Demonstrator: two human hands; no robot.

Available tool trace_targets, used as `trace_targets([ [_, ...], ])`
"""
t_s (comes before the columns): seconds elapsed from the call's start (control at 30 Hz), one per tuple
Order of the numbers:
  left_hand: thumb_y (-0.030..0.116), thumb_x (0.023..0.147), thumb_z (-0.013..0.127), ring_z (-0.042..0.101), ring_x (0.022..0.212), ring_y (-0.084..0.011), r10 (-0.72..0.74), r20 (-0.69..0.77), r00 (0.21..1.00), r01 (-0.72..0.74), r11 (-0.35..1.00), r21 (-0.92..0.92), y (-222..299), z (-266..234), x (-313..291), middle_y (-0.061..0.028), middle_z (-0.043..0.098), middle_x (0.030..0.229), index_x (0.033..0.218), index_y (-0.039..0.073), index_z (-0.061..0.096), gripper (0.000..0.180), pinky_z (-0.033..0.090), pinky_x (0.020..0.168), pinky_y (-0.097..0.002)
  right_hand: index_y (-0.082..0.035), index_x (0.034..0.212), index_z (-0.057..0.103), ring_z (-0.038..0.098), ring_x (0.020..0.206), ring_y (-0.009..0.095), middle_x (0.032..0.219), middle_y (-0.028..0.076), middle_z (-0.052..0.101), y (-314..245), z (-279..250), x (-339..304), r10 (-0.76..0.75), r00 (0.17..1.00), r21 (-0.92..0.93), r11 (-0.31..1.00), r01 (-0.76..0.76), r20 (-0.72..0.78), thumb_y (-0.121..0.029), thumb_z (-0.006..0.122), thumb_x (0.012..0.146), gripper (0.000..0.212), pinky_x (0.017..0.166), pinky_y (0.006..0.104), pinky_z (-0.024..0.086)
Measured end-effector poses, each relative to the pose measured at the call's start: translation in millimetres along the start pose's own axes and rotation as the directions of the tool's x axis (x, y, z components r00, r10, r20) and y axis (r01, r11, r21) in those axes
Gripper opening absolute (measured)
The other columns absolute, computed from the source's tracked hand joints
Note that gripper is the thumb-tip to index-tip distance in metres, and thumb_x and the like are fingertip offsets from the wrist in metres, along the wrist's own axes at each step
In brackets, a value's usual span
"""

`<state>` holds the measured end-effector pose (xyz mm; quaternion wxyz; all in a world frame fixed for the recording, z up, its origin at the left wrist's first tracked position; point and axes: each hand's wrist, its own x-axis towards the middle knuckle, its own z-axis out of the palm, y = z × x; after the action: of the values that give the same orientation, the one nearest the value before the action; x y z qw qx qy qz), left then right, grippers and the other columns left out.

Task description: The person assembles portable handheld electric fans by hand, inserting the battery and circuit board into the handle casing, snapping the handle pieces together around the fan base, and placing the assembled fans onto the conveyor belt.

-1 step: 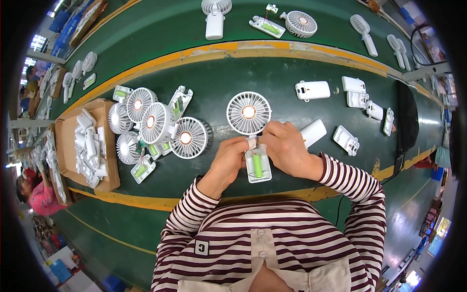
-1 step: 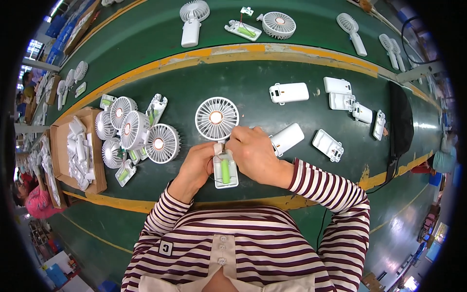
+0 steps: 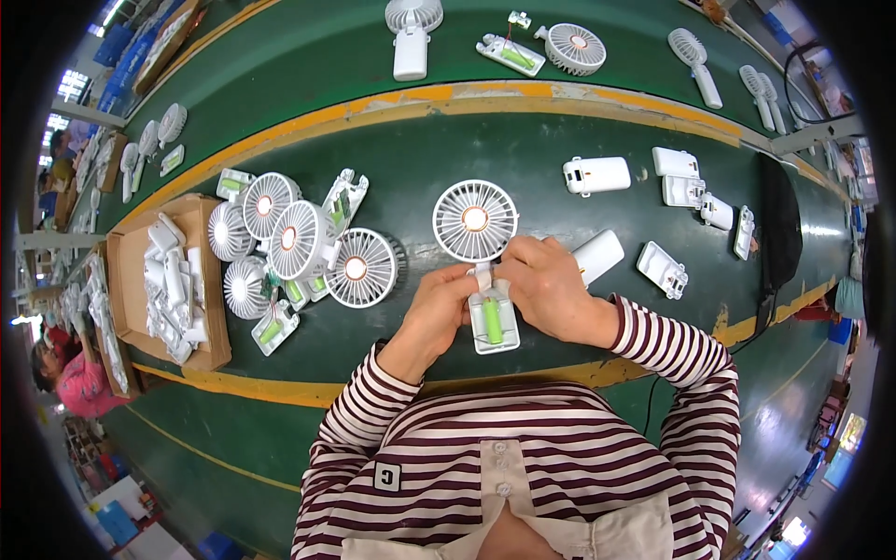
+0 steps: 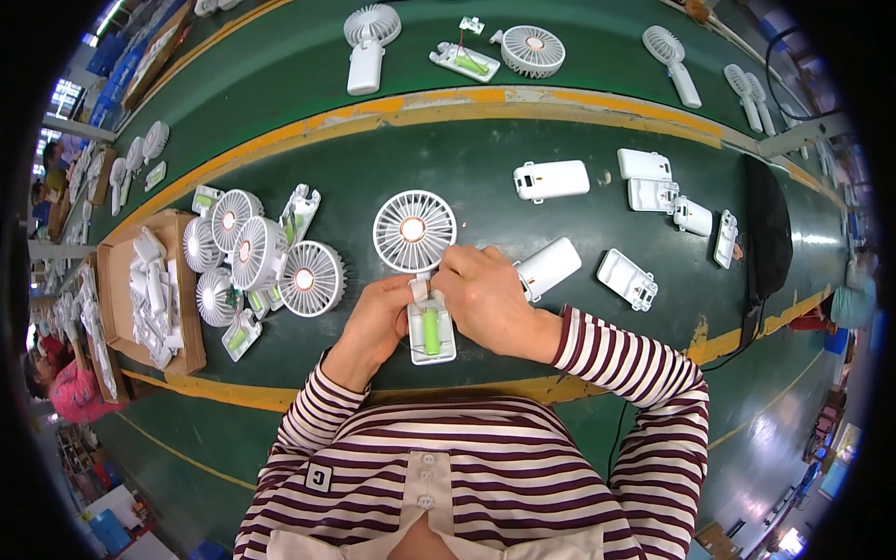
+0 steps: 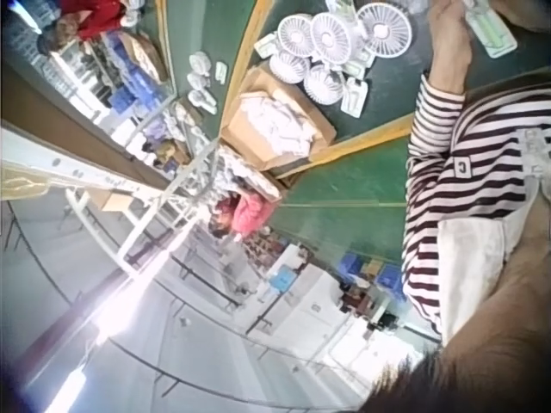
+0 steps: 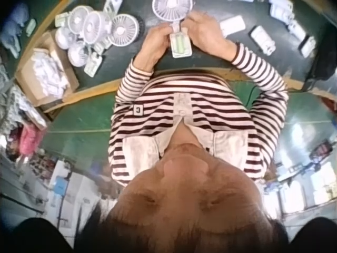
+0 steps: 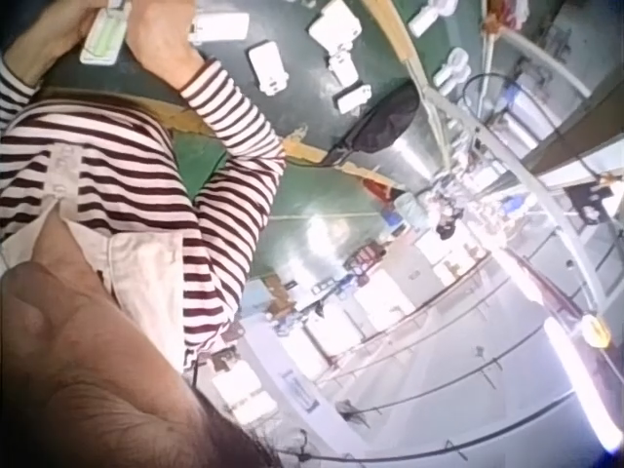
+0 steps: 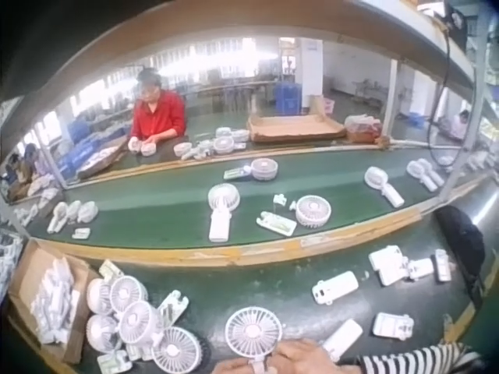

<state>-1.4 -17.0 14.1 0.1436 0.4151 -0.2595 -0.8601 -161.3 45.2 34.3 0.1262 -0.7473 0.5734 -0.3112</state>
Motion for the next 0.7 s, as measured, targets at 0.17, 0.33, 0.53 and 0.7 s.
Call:
trace_targets([
  [0.17, 0.008, 0.082, 0.054, 0.06, 0.073, -0.0143, 0.059, -0.006, 0.998, -0.059, 0.998, 0.037, -3.2, 7.9, 0.4, -0.007, 0.061, 0.088, 0.102, -0.004, 0.056, 0.024, 0.05, 0.063, -0.0256, -0.006, 0.078, 0.057, 0.052, 0.075, 0.026, 0.079, 0.007, 0.051, -6.2, -17.9, 6.8, -0.003, 1.0, -0.042, 0.999, 0.004, 0.021, -0.008, 0.062, 0.062, 0.017, 0.064, 0.0351, 0.039],
  [0.33, 0.004, 0.08, 0.055, 0.06, 0.071, -0.0137, 0.247, -0.047, 0.968, -0.245, 0.969, 0.027, -4.7, 2.7, 2.6, -0.008, 0.062, 0.085, 0.097, -0.003, 0.057, 0.019, 0.049, 0.061, -0.0227, -0.005, 0.114, 0.052, 0.053, 0.1, 0.026, 0.11, 0.014, 0.053, -62.5, -99.2, 35.4, -0.235, 0.959, 0.898, 0.371, 0.237, -0.156, -0.022, 0.064, 0.076, 0.043, 0.088, 0.0371, 0.039],
  [0.53, 0.01, 0.083, 0.054, 0.064, 0.081, -0.0252, 0.197, 0.045, 0.979, -0.201, 0.972, 0.12, -2.7, 7.5, 6.4, -0.017, 0.063, 0.091, 0.1, -0.007, 0.055, 0.024, 0.053, 0.073, -0.035, -0.004, 0.113, 0.052, 0.053, 0.099, 0.027, 0.109, 0.015, 0.054, -61.2, -126.0, 1.0, -0.164, 0.97, 0.846, 0.478, 0.237, -0.178, -0.022, 0.063, 0.075, 0.043, 0.087, 0.037, 0.039],
  [0.7, 0.009, 0.083, 0.053, 0.064, 0.08, -0.0253, 0.189, 0.057, 0.98, -0.196, 0.971, 0.136, -2.7, 8.5, 10.1, -0.0176, 0.063, 0.09, 0.099, -0.007, 0.055, 0.023, 0.053, 0.073, -0.0345, -0.004, 0.112, 0.052, 0.054, 0.098, 0.027, 0.108, 0.015, 0.054, -65.3, -120.7, 16.5, -0.159, 0.974, 0.825, 0.52, 0.221, -0.16, -0.022, 0.063, 0.075, 0.043, 0.086, 0.0368, 0.04],
])
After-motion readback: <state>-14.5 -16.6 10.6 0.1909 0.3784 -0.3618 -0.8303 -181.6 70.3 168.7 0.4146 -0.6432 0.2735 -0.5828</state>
